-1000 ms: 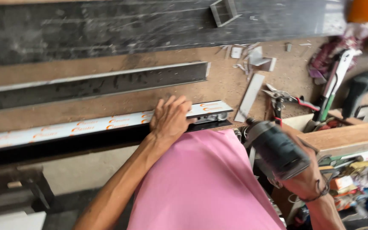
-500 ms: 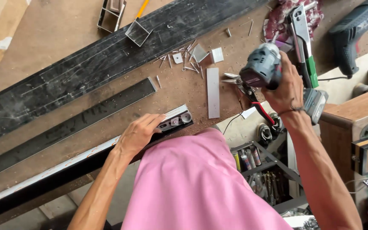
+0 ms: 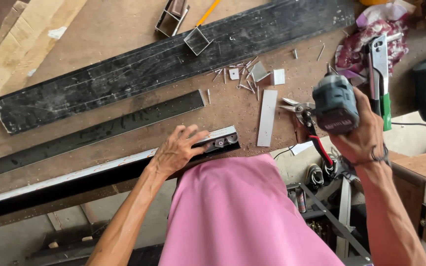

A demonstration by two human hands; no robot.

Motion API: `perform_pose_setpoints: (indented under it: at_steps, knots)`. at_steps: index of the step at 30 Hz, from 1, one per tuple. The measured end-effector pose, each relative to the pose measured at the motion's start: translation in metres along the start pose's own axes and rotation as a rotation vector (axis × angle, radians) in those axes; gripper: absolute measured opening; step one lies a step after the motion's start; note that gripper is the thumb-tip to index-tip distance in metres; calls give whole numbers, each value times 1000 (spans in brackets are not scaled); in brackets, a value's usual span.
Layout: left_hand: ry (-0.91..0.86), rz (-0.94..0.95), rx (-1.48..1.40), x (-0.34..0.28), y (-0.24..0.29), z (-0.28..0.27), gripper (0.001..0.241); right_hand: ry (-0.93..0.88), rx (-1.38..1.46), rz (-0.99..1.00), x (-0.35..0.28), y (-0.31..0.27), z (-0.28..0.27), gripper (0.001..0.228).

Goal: Assembling aluminum frame components using a power drill and screws

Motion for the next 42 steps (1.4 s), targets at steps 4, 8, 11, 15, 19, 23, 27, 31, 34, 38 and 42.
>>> perform_pose_setpoints:
  at_steps: [4, 8, 11, 15, 19, 23, 27, 31, 34, 38, 42]
  knots:
    - [-23, 57, -113, 5, 0, -4, 5, -24, 57, 29, -30, 14, -2, 75]
    - [-18, 56, -198, 10, 1, -8, 10, -84, 164, 93, -66, 25, 5, 60]
    - [-21, 57, -224, 9, -1, -2, 10, -131, 248, 137, -89, 24, 16, 49]
    - [-44, 67, -244, 12, -1, -5, 11, -183, 331, 176, -113, 18, 33, 40]
    - [-37, 64, -258, 14, 0, -8, 12, -255, 428, 207, -121, 0, 40, 34]
    - [-38, 61, -269, 13, -1, -8, 11, -276, 443, 205, -121, -17, 43, 36]
    - [-37, 34, -278, 8, -3, -7, 11, -313, 450, 165, -122, -28, 52, 38]
    - [-21, 40, -286, 7, -3, -9, 14, -359, 451, 115, -124, -35, 57, 40]
    - [-10, 42, -283, 6, -4, -9, 14, -392, 455, 80, -126, -40, 61, 42]
    - [-16, 29, -308, 0, -6, -3, 14, -424, 469, 31, -129, -45, 64, 45]
    - [0, 54, -299, 3, -5, -8, 16, -412, 470, 20, -136, -41, 56, 47]
Point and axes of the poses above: each hand's wrist, its own x-axis towards the middle knuckle, its own z-axis out of the palm, y = z × x, the point moved 4 cm from there along x, towards the middle knuckle, and after that the axes turned 2 degrees about -z, right-handed, at the moved point
